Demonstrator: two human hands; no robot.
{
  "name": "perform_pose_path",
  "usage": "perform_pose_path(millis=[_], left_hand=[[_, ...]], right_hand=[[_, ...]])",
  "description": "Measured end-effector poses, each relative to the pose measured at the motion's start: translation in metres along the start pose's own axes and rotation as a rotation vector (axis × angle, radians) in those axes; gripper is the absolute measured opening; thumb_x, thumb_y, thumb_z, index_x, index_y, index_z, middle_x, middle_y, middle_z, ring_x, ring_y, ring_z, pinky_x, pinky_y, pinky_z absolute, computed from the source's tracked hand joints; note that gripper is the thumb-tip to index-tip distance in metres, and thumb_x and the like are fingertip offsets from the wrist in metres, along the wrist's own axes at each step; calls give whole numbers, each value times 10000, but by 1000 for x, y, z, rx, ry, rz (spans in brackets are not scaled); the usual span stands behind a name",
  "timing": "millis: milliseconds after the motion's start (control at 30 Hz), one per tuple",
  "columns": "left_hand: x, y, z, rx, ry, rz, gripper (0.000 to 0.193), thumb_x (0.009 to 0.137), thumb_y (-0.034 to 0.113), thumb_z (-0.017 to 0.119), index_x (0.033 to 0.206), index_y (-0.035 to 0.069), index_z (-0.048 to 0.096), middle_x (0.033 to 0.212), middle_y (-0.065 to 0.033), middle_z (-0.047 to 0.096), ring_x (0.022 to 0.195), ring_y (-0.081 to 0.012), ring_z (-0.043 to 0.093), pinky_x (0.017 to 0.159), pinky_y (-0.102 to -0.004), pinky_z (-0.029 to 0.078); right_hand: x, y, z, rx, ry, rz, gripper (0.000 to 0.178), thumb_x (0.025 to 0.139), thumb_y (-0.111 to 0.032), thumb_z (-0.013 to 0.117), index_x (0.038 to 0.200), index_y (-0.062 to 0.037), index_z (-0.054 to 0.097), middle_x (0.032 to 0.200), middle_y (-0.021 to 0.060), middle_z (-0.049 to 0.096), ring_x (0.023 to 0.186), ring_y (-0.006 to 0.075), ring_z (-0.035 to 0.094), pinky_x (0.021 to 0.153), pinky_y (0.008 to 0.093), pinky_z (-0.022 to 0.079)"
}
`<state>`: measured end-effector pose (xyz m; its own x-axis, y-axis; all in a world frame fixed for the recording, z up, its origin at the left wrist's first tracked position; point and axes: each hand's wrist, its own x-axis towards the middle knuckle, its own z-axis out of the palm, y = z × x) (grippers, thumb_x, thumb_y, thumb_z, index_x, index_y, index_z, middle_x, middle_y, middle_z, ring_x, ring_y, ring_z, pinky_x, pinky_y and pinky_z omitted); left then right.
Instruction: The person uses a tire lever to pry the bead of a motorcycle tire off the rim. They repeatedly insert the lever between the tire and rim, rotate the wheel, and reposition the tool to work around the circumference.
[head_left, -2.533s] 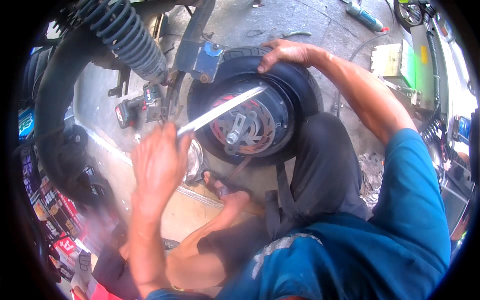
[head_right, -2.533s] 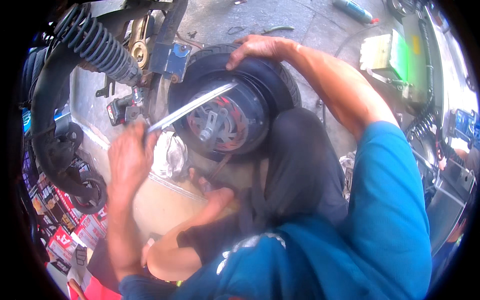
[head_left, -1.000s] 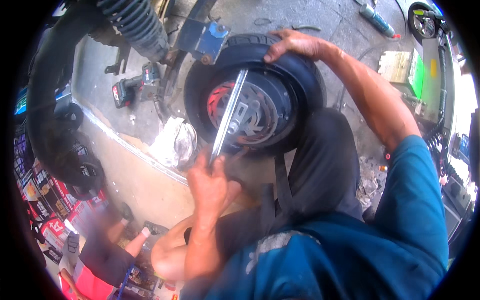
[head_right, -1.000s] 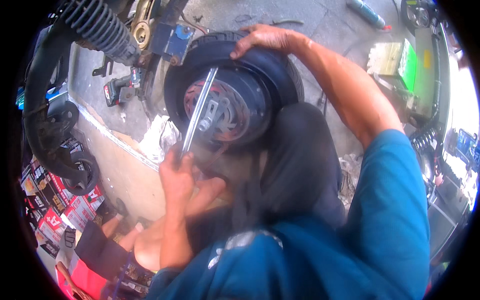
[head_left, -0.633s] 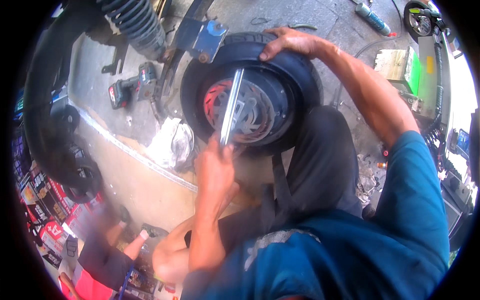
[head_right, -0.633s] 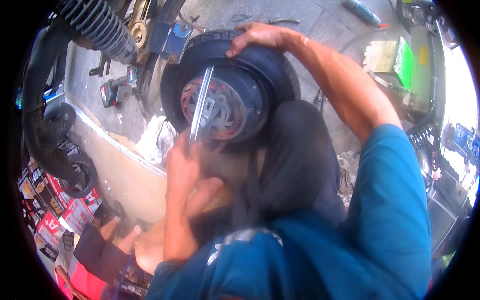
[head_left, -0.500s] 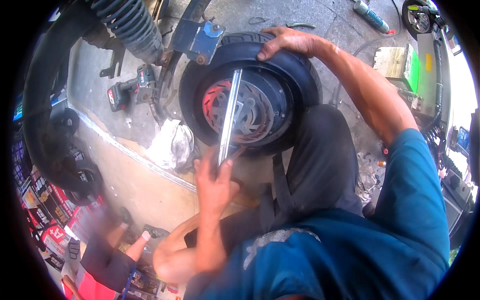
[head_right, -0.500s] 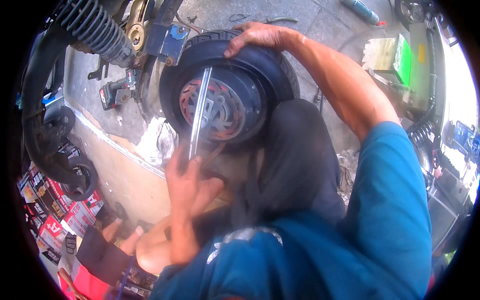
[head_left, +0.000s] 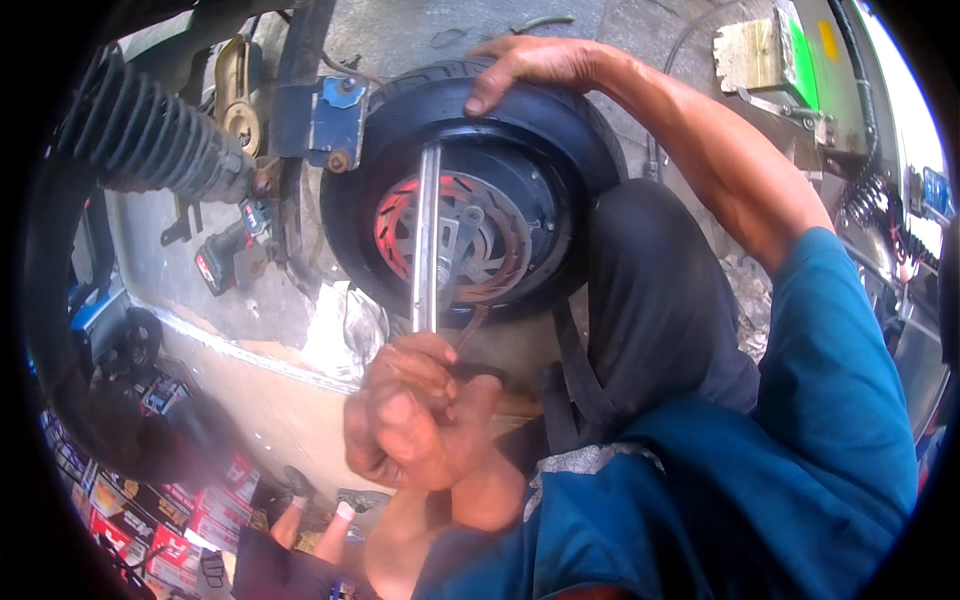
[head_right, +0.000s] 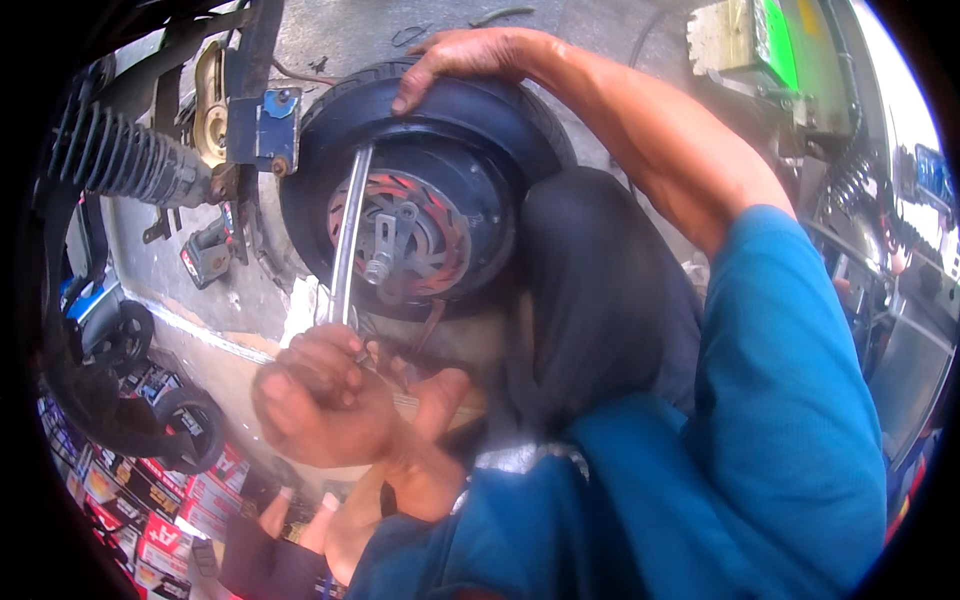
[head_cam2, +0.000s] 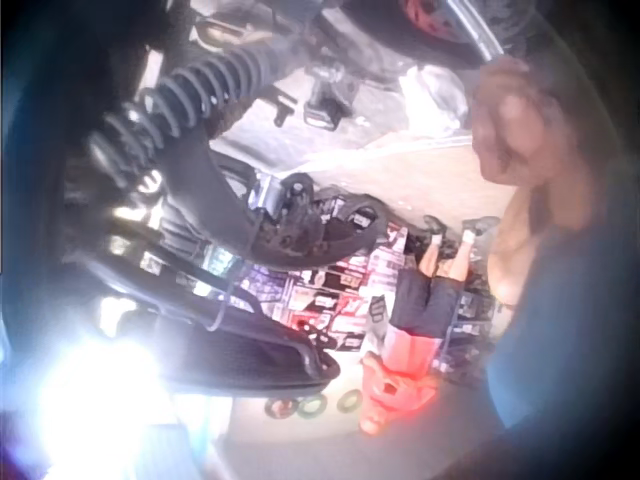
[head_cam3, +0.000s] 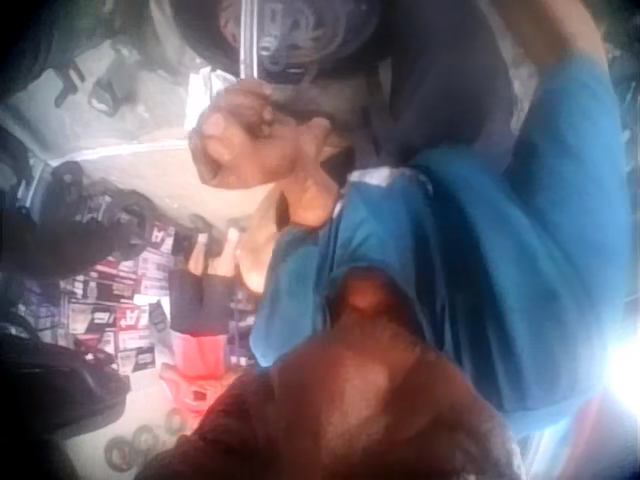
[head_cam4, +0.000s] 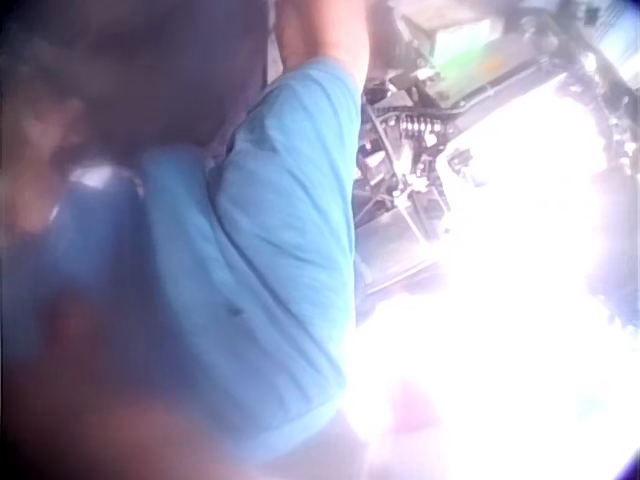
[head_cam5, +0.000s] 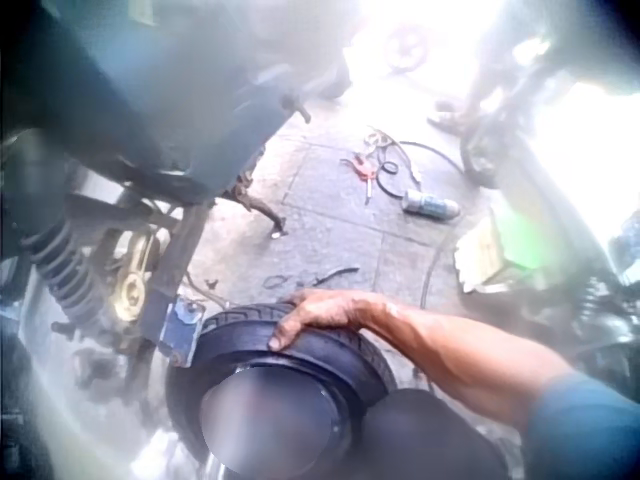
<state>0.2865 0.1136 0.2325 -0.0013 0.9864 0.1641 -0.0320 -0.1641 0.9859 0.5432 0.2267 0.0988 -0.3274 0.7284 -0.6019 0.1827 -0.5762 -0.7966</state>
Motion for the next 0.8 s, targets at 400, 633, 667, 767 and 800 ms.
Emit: perform_pose_path(millis=[400,633,667,767,800], left_hand=[[33,35,67,194,226,-107,365,869,180,674,599,10,497,482,-44,422,377,-112,360,392,-233,259],[71,37,46,9,157,-105,232,876,117,657,727,-37,568,499,-38,405,336,-96,330,348,-253,293],[74,38,46,-19,149,-99,215,873,107,659,745,-48,582,513,-43,422,338,-94,333,349,-251,295],[82,31,44,153,43,56,204,862,92,667,754,-68,603,551,-65,469,346,-99,352,361,-255,309],[85,27,44,285,-67,254,206,859,88,669,749,-73,603,563,-73,486,350,-100,359,364,-257,315]], right_hand=[[8,-2,12,-55,97,-26,713,593,-448,809,1160,-36,677,1135,170,661,966,287,653,872,377,515],[7,-11,18,33,19,-8,655,665,-390,771,1188,-21,631,1056,156,680,857,277,672,809,359,539],[9,-11,18,29,3,-6,655,665,-390,771,1188,-21,631,1056,156,680,857,277,672,809,359,539],[12,-7,14,-152,24,-12,549,679,-447,767,1095,-91,727,1172,154,653,1042,265,609,936,391,466],[12,-5,9,-153,25,-12,549,679,-447,767,1095,-91,727,1172,154,653,1042,265,609,936,391,466]])
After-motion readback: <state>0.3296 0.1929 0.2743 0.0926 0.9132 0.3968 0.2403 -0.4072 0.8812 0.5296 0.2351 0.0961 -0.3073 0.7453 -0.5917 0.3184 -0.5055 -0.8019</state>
